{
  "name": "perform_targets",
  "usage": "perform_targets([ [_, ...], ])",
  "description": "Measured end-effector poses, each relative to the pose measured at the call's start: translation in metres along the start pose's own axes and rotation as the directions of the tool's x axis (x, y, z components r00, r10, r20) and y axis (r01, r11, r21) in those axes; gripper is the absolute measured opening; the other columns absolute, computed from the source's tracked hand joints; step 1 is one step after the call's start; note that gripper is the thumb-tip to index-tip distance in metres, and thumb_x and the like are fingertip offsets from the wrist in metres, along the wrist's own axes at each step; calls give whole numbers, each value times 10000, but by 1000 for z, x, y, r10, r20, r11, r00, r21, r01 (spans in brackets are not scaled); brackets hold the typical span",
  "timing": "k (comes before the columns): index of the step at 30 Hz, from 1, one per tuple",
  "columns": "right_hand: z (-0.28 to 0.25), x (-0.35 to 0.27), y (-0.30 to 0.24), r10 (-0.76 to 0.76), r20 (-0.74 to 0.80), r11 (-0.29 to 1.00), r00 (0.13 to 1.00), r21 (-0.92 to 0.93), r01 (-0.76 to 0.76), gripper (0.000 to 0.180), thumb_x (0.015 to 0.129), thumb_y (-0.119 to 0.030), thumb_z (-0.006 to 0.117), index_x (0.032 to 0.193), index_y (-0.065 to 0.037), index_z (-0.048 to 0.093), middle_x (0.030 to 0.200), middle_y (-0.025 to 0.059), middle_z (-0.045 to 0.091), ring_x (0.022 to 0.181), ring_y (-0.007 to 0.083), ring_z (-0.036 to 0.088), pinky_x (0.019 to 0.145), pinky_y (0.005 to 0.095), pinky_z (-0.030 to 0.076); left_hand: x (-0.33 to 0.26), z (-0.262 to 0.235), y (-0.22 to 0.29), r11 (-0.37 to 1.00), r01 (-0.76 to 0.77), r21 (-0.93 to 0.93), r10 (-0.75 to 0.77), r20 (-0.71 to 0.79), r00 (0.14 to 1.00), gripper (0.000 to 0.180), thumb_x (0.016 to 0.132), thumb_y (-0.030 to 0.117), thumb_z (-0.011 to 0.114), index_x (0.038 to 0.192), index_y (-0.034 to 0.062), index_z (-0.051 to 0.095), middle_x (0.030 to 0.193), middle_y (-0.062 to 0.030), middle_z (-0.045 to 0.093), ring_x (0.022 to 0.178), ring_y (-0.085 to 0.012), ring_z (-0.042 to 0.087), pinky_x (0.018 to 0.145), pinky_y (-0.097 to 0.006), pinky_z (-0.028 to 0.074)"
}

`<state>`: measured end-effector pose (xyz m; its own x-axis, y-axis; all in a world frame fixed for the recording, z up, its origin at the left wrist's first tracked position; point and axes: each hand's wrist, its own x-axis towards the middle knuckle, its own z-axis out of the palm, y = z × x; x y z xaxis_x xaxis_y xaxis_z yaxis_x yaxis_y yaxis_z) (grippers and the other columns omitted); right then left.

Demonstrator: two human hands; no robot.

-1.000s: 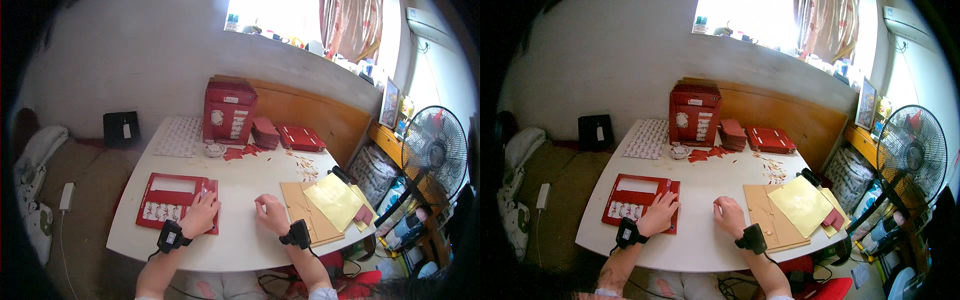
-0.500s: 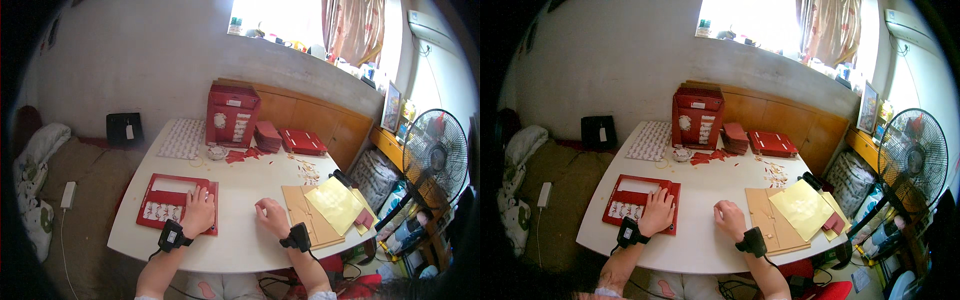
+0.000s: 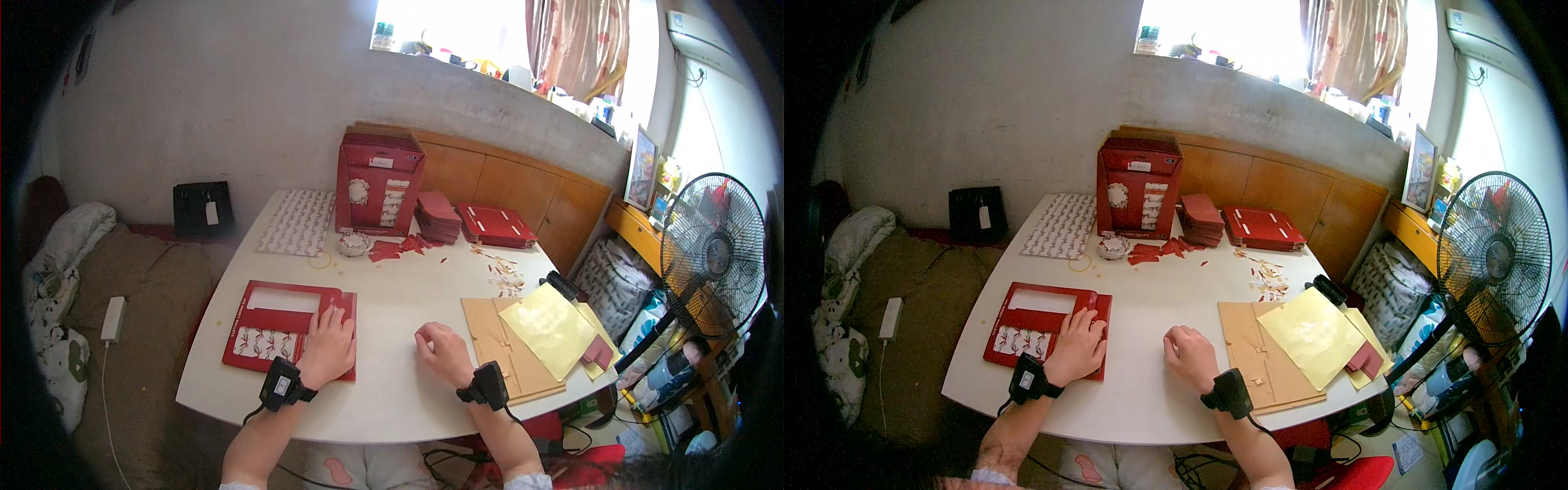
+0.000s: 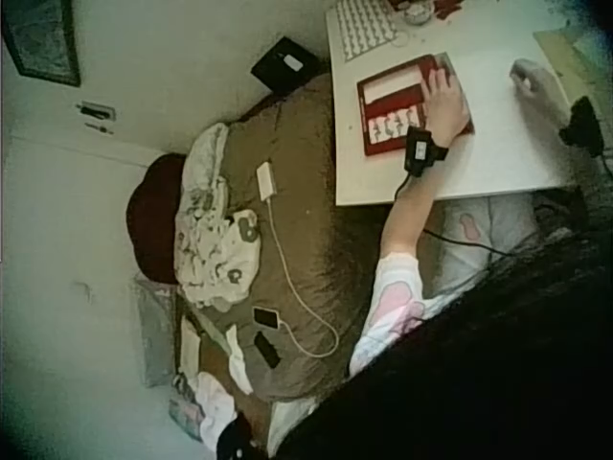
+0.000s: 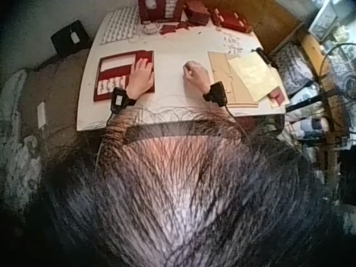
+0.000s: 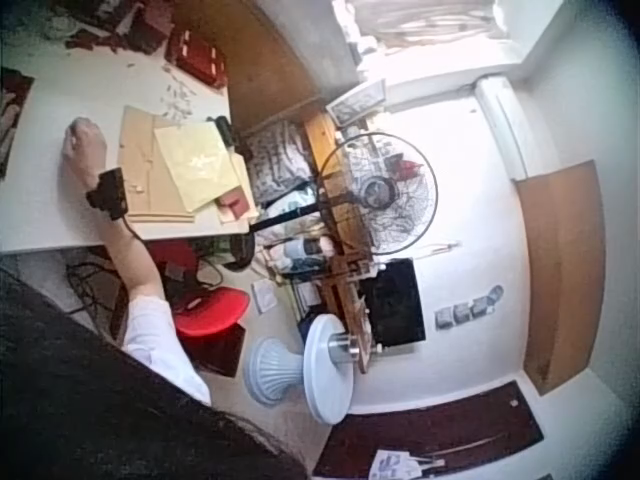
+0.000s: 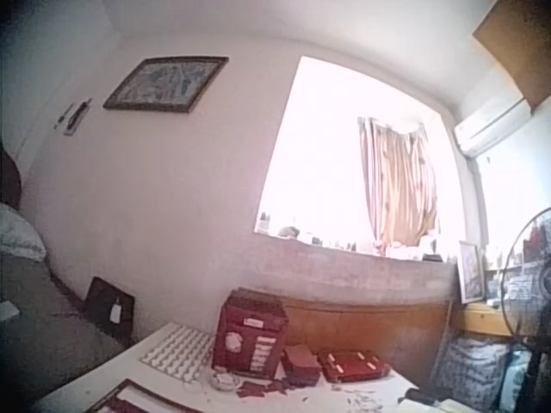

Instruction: The recorder is assembling and preparing gift boxes or envelopes for long wallets.

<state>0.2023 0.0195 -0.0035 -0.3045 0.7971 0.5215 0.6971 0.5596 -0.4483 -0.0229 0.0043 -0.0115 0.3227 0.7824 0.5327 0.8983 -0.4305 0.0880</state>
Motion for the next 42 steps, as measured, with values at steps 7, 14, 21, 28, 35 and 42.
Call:
perform_targets([
  [7,0,-1,-2,-8,-6,1000,1000,-3,8,113,758,-124,508,738,-16,530,694,103,549,603,239,542,550,321,436,0,7,-2,980,185,67,-180,-71,981,308,727,162,507,971,-20,460,1071,-215,416,1052,-354,374,867,-496,293],
  [14,1,-2,2,-2,6,1000,1000,-7,2,118,760,-127,507,731,-14,525,691,104,548,583,233,543,538,314,437,-1,5,-3,952,249,180,-254,5,967,307,758,149,469,1009,-26,438,1098,-215,401,1050,-353,375,899,-524,260],
  [21,2,4,-5,13,65,1000,998,2,-13,115,760,-135,482,722,-33,517,695,102,546,670,269,536,601,351,430,0,4,0,994,87,72,-86,-18,996,354,724,129,484,1043,-12,425,1120,-214,394,1120,-360,320,930,-524,216],
  [28,20,62,-20,-142,126,990,982,24,140,100,742,-159,527,724,-61,518,693,84,556,661,272,541,572,359,435,2,11,10,961,-195,-194,183,-76,980,264,702,103,509,955,29,501,1034,-149,469,1051,-317,396,917,-473,256],
  [35,69,158,-20,-234,241,972,942,53,228,162,733,-184,563,796,-35,575,734,107,598,705,261,580,621,340,460,6,16,8,941,-203,-270,151,-200,968,35,679,72,525,669,43,541,672,-90,543,658,-250,525,670,-352,383],
  [42,146,211,-16,-431,196,856,881,-218,468,265,714,-235,589,905,-55,555,892,137,580,895,302,521,738,395,427,12,7,-2,987,-22,-158,-47,-421,906,100,660,89,534,585,33,500,564,-121,510,571,-276,515,582,-371,377],
])
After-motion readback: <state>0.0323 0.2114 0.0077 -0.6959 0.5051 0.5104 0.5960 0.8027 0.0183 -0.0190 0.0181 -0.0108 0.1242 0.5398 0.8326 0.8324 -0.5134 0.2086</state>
